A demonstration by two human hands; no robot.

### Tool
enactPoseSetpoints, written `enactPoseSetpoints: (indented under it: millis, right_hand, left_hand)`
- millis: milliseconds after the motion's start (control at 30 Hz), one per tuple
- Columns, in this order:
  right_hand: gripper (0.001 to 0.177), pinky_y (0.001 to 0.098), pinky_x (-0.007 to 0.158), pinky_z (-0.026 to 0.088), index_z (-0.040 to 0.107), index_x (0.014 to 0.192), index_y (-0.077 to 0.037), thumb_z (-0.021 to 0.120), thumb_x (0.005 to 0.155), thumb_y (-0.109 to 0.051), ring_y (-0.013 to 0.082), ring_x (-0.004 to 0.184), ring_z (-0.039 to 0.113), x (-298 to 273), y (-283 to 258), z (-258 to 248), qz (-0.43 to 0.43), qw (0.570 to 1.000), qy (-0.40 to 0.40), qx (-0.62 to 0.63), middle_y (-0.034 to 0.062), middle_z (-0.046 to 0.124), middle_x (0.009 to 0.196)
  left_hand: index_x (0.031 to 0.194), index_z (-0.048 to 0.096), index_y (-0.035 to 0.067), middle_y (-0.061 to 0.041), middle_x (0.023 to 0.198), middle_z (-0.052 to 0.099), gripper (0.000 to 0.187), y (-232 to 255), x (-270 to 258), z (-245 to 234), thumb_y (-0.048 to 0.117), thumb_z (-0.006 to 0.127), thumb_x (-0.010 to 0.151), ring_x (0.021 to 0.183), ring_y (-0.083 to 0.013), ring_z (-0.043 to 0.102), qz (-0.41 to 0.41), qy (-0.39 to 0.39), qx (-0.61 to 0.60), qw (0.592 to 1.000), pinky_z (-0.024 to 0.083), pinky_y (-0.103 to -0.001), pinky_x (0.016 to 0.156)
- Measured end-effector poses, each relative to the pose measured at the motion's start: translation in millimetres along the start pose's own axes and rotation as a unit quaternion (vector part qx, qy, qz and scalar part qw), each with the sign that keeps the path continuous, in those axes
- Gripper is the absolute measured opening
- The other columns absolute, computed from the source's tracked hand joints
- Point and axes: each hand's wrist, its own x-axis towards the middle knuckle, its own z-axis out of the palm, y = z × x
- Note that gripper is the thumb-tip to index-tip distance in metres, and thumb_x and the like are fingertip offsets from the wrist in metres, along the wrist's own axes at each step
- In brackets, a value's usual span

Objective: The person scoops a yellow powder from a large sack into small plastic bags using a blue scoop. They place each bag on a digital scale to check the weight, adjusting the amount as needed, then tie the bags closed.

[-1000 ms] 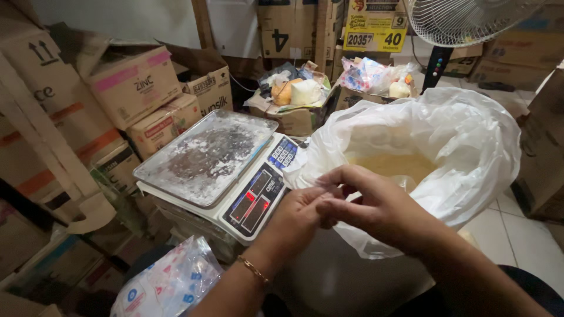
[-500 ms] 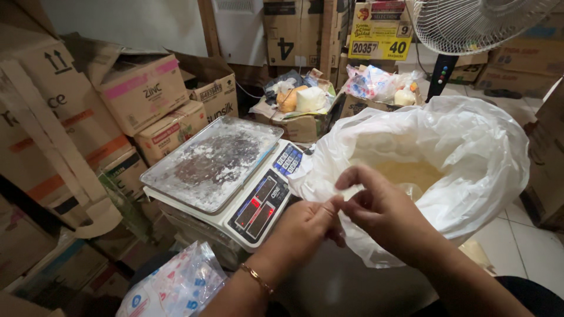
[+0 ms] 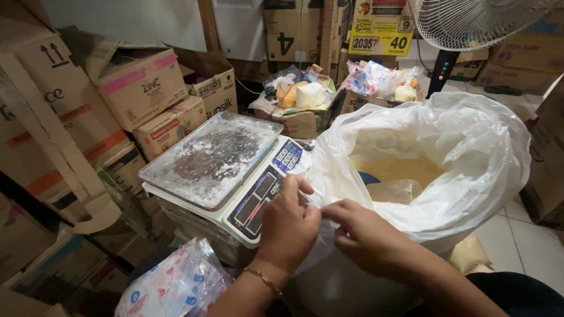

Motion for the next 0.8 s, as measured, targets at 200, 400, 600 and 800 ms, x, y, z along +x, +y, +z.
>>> enactPoseSetpoints:
  millis: [200, 400, 600, 800]
  right_hand:
    - [0.023, 0.0420, 0.084, 0.053, 0.072, 0.105, -0.007, 0.063, 0.091, -0.023, 0.0348, 0.094, 0.067, 1.3, 2.8, 5.2, 0.071, 0.993, 0.097, -0.013, 0.0158, 0.068, 0.099]
    - [0.012, 0.0393, 0.080, 0.056, 0.075, 0.085, -0.007, 0.068, 0.076, -0.012, 0.0336, 0.088, 0.068, -8.4, 9.5, 13.6, -0.023, 0.989, 0.126, -0.076, 0.0138, 0.068, 0.093]
    - [0.011, 0.0397, 0.079, 0.056, 0.073, 0.089, -0.009, 0.070, 0.079, -0.008, 0.0320, 0.088, 0.070, -9.7, 21.6, 30.5, -0.097, 0.992, -0.070, -0.039, 0.0106, 0.069, 0.092]
    - [0.052, 0.0397, 0.086, 0.054, 0.073, 0.117, -0.019, 0.051, 0.077, 0.006, 0.0340, 0.096, 0.066, -7.0, 34.3, 27.0, 0.035, 0.996, -0.024, -0.077, 0.0152, 0.065, 0.103]
  left_hand:
    - [0.129, 0.051, 0.005, -0.025, 0.090, 0.072, 0.045, 3.0, -27.3, 15.1, 0.011, 0.060, 0.085, 0.090, -0.0427, 0.069, 0.054, -0.086, -0.004, 0.995, 0.054, -0.052, 0.076]
    - [0.112, 0.071, 0.011, -0.022, 0.084, 0.072, 0.026, -14.4, -19.4, 19.6, 0.017, 0.058, 0.090, 0.084, -0.0402, 0.071, 0.038, -0.096, 0.064, 0.993, 0.054, -0.051, 0.077]
    - [0.087, 0.075, 0.009, -0.017, 0.082, 0.073, 0.022, -18.5, -12.9, 10.2, 0.028, 0.065, 0.092, 0.079, -0.0387, 0.070, 0.019, -0.099, 0.124, 0.987, 0.054, -0.049, 0.070]
    - [0.091, 0.070, 0.010, -0.014, 0.086, 0.074, 0.013, -16.4, -18.5, 10.9, 0.022, 0.069, 0.086, 0.085, -0.0361, 0.070, -0.020, -0.119, 0.145, 0.982, 0.054, -0.047, 0.074]
